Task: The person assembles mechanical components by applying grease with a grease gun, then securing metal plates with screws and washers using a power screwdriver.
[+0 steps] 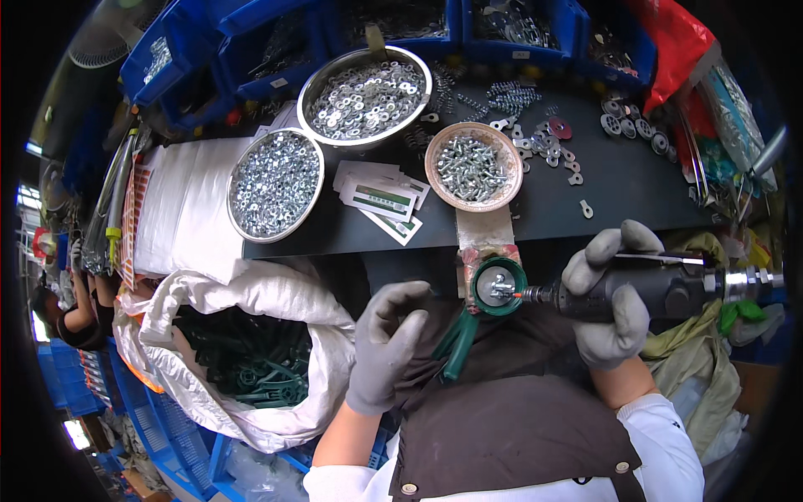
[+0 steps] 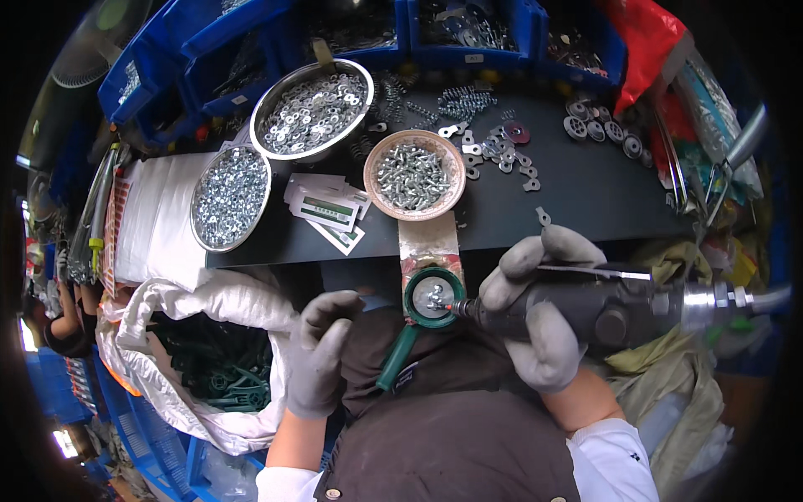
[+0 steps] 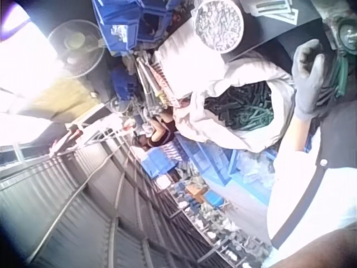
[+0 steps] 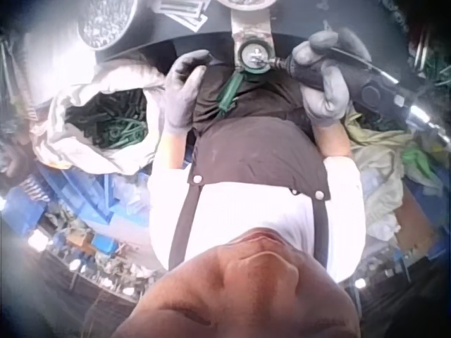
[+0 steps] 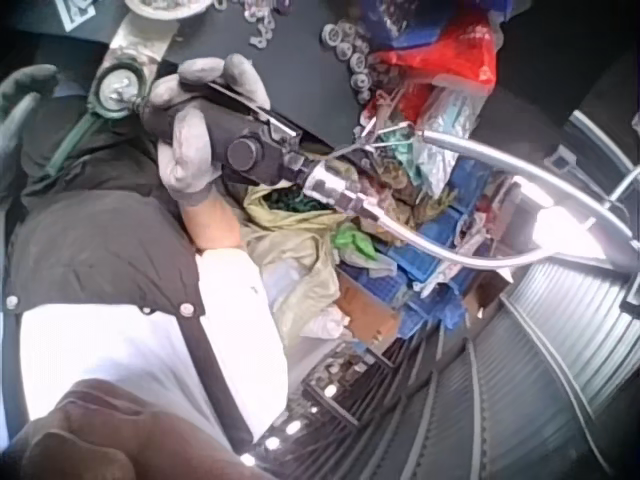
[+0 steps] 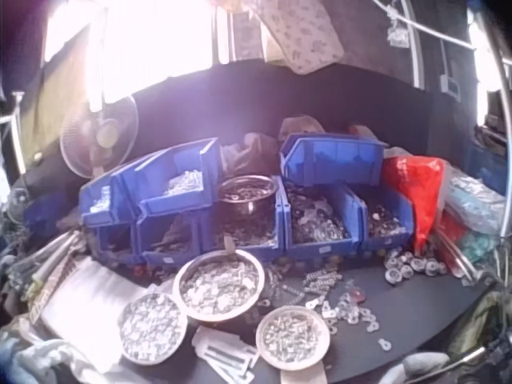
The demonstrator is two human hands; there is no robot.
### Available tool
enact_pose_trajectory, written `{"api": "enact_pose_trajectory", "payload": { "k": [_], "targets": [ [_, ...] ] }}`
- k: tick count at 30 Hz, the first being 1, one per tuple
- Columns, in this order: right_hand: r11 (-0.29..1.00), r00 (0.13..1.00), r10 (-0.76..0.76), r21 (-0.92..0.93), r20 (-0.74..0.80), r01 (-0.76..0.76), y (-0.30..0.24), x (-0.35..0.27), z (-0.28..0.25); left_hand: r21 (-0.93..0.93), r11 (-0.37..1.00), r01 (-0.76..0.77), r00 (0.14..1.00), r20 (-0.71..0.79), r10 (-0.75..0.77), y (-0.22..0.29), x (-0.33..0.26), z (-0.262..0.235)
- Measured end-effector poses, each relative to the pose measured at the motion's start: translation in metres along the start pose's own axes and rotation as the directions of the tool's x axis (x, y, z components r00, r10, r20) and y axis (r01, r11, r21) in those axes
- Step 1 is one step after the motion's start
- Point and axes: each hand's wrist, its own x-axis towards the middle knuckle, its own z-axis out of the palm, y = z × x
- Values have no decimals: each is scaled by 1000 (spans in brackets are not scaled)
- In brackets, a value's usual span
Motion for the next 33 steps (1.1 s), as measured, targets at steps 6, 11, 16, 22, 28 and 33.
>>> {"api": "enact_pose_trajectory", "payload": {
  "k": [6, 11, 16, 22, 28, 33],
  "targets": [
    [974, 972, 223, -47, 71, -221, -11, -2, 42, 189, 968, 164, 969, 155, -195, -12, -18, -5],
    [959, 955, 232, -206, 183, -194, 2, 13, 50, 317, 948, -1, 964, 252, -83, -7, -23, -2],
    [956, 944, 175, -279, 279, -95, 14, 10, 43, 313, 947, 69, 909, 372, -189, -10, -23, -5],
    [925, 965, 123, -380, 233, -26, 14, 13, 56, 209, 937, 280, 890, 308, -335, -15, -30, 2],
    [990, 975, 143, -14, 172, -143, -31, 12, 58, 295, 928, 227, 939, 185, -289, -3, -34, 6],
    [924, 990, -69, -382, -126, 16, -29, 8, -4, 536, 837, 107, 980, 85, -180, 23, -6, -8]
  ]
}}
